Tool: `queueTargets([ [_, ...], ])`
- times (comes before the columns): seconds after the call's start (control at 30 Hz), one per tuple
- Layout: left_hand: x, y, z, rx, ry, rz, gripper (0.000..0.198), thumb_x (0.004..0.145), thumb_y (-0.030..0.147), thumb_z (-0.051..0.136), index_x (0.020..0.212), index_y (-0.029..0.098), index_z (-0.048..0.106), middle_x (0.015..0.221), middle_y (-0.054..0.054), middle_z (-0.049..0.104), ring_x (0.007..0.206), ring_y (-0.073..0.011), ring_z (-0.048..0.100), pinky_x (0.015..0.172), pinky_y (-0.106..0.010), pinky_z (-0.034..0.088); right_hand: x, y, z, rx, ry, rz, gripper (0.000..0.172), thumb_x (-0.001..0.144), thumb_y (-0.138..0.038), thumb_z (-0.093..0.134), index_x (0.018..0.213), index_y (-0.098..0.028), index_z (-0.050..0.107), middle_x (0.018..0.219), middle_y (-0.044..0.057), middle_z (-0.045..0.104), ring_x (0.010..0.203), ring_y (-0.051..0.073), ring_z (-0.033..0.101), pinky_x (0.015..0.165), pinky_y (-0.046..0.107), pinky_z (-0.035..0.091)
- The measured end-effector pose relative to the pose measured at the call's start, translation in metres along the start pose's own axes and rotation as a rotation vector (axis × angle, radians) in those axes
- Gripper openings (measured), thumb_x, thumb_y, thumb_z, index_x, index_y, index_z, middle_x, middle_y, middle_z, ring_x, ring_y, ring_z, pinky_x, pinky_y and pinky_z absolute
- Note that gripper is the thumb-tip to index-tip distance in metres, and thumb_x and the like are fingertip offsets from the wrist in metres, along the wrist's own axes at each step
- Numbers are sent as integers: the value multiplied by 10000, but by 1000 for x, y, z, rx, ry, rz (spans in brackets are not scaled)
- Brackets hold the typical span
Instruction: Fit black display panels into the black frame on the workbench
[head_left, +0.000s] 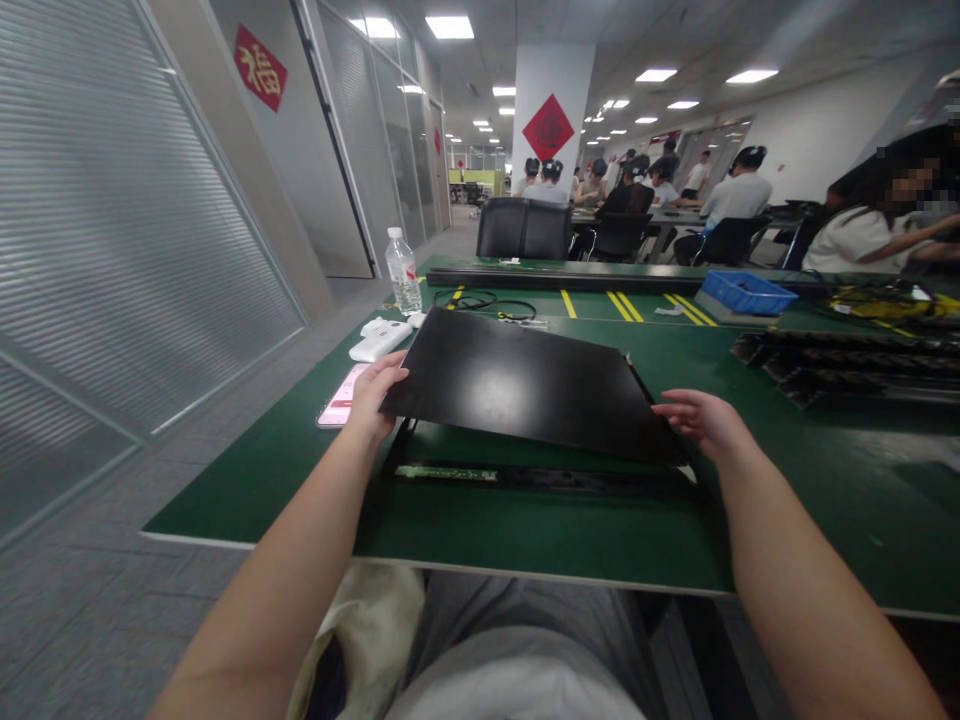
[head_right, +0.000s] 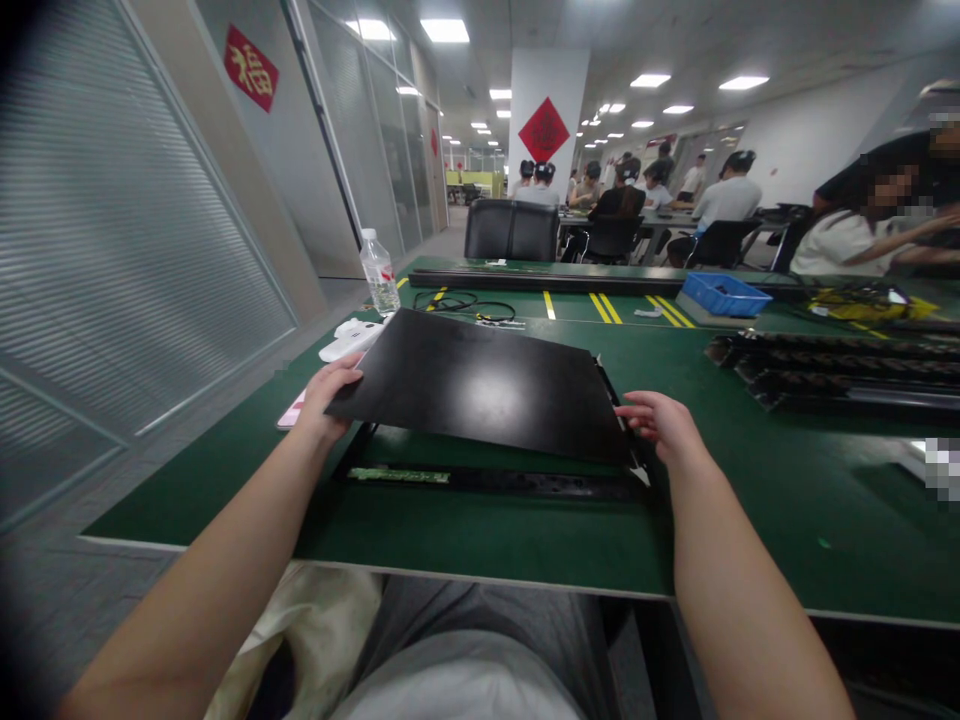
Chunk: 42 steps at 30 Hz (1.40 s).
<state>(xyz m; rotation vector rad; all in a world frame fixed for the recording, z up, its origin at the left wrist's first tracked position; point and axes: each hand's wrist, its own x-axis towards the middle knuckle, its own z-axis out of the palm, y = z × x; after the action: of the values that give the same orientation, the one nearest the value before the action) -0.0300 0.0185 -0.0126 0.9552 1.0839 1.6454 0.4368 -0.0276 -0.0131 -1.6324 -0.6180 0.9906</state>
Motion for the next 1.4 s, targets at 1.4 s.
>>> queueTargets([
  [1.4,-1,-3,5,18,-24,-62,423,445,270,786,849,187,691,719,-17,690,656,-206,606,631,-326,464,15,10,-7,-90,73,-78,129,742,-145,700,852,-177,640,648,146,735,389,91,379,358,194,251],
])
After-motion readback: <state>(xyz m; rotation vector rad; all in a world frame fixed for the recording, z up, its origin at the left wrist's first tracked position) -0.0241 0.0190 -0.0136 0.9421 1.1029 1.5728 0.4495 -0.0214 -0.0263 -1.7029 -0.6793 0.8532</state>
